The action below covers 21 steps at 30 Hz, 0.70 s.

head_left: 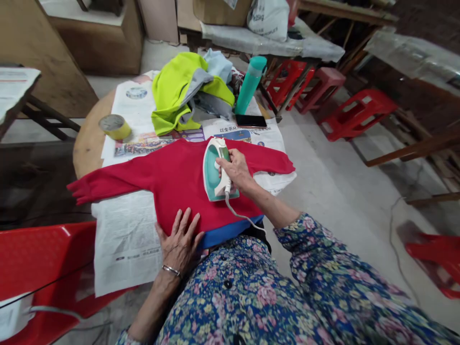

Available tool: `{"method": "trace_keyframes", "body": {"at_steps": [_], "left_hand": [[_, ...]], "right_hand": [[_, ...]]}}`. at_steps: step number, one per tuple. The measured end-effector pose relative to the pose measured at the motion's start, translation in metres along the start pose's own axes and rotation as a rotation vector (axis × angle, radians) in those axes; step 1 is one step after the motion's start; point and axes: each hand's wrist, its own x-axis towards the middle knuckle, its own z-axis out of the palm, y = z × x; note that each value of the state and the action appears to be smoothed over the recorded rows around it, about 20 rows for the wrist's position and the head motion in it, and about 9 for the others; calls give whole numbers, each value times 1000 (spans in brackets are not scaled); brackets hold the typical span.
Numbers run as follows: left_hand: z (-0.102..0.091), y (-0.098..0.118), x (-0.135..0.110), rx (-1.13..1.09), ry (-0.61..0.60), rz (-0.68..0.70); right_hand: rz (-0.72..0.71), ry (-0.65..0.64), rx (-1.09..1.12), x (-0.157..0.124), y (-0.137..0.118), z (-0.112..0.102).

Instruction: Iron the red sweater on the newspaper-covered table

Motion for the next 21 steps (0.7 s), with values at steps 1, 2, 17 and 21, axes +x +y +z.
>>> {"method": "trace_keyframes", "body": {"at_steps": [1,2,17,21], "left_hand": [[-2,-5,-1,-4,22,10],[-3,-11,-2,-13,45,28],[-9,-59,-23,-240,380,8],[-17,-65,-17,-326,373,-151]], "right_hand": [[-1,4,-5,6,-3,2],[0,-8,-13,11,-7,4],[-98,-1016,-200,-13,-17,-4],[-160,-1233,-354,-25,-18,-24]]}}
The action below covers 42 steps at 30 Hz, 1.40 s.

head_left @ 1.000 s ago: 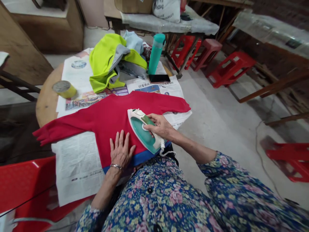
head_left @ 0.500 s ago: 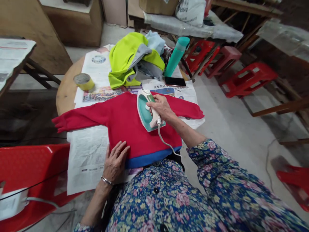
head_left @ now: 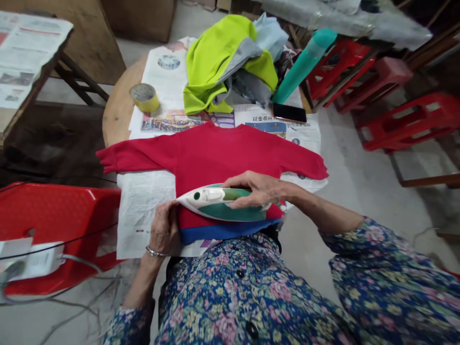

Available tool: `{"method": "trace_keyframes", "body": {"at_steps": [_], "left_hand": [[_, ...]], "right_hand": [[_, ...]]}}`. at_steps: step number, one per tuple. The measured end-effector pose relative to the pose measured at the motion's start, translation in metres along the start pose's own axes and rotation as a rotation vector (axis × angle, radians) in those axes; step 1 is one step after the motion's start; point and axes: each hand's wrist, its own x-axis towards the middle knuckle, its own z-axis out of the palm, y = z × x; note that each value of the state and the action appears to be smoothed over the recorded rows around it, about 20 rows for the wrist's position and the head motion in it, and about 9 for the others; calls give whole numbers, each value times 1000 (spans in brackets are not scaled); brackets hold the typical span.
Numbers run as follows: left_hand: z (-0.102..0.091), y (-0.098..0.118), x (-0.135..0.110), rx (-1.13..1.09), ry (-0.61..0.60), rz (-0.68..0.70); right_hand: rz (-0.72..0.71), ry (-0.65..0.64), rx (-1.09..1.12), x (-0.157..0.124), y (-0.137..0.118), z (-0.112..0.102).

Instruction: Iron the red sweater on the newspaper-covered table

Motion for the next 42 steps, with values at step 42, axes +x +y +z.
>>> {"method": "trace_keyframes", "body": {"at_steps": [42], "left_hand": [[16,16,36,411,-111,-192]], "right_hand": [[49,497,-19,60,-18,-5]]}}
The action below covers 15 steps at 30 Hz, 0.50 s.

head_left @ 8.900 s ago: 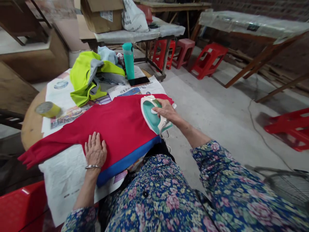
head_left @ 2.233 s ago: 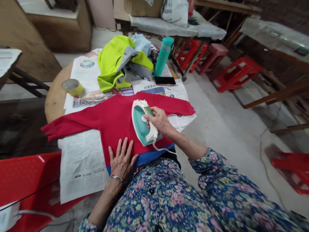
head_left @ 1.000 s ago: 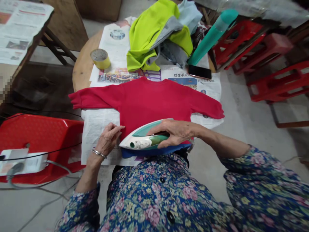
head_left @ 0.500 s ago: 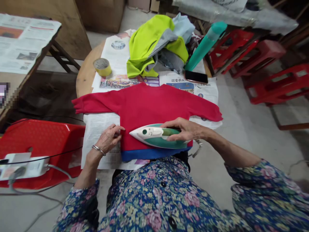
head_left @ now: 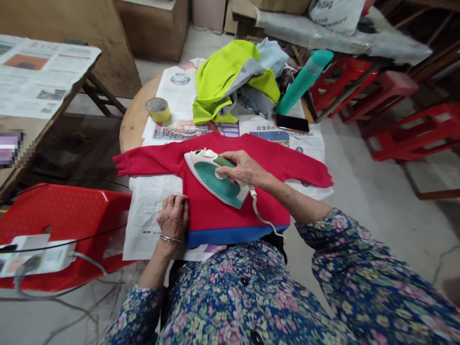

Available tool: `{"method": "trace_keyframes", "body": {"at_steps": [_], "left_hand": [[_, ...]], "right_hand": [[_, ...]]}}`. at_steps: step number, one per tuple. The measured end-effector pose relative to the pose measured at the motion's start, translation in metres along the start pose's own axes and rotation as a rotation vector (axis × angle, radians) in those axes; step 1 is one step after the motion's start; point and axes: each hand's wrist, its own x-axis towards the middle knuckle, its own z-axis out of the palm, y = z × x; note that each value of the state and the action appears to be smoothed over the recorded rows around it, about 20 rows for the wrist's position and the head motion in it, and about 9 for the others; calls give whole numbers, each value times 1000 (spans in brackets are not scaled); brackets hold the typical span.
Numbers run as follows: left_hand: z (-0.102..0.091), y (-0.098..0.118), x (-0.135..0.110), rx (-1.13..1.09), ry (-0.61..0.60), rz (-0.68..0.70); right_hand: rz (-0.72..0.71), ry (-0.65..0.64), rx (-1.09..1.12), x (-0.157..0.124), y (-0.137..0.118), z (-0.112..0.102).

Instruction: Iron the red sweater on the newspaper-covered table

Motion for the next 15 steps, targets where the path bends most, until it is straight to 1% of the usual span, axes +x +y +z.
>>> {"method": "trace_keyframes", "body": {"at_steps": [5,8,10,12,15], "left_hand": [[-3,3,0,-38,-51,-40],[-2,5,-1,-53,-52,-49],[-1,5,-1,-47,-46,-52],[-1,5,-1,-36,-38,-48],[0,2,1,-22,-22,-34]], "right_hand": [[19,261,-83,19,12,-18],[58,367,-125,27,14,-28],[85,409,-140,32,10,-30],[101,422,-130,37,1,-27],[82,365,-105,45,-13,-20]]}}
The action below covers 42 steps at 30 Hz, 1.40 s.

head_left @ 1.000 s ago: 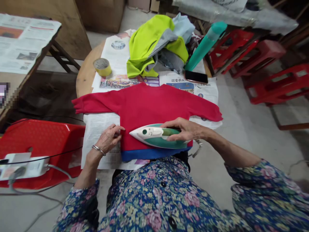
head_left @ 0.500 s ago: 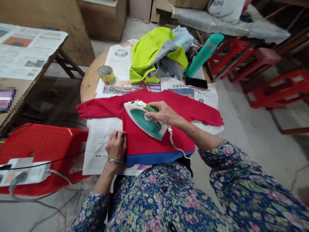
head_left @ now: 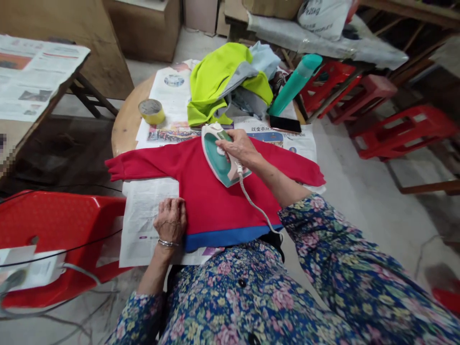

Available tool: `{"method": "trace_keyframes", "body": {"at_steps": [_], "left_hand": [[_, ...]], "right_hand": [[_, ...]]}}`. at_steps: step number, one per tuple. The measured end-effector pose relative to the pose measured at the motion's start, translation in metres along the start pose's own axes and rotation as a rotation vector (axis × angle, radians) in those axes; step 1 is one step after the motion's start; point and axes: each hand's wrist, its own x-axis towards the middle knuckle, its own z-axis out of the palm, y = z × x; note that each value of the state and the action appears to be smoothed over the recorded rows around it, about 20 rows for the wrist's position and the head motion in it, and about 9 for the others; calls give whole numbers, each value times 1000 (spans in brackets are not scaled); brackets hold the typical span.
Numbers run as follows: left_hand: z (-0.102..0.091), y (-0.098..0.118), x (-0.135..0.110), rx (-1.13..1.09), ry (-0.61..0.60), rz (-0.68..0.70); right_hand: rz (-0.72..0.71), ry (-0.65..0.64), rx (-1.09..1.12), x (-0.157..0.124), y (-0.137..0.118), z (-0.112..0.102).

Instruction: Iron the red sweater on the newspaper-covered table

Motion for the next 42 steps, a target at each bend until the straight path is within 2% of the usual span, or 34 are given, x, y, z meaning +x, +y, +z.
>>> {"method": "trace_keyframes", "body": {"at_steps": [6,8,9,12,16,19,22,26,36,39,42], "left_hand": [[3,-10,3,1,75,51],[3,-12,6,-10,85,51],[2,-12,7,-11,87,50],[0,-12,11,-4,89,53],[-2,-16,14,-26,64,62],[-4,-18,15,-44,43,70],[-4,-17,18,-39,74,37],[-5,-14,20,-46,85,43],[-2,-18,23,-3,120,74],[-5,-22,25,-1,96,95],[-15,-28,29,29,8,122]], "right_hand": [[-135,-247,-2,17,-17,14],[-110,-314,34,23,-21,14],[-81,-300,30,25,-22,13],[-24,-220,-18,22,-23,3],[-41,-141,-113,6,-10,-19],[-41,-99,-77,-4,11,-38],[14,-40,24,-12,35,-60],[71,82,81,-29,67,-94],[239,554,147,-80,154,-166],[259,639,133,-90,165,-178],[259,644,100,-100,161,-181]]}}
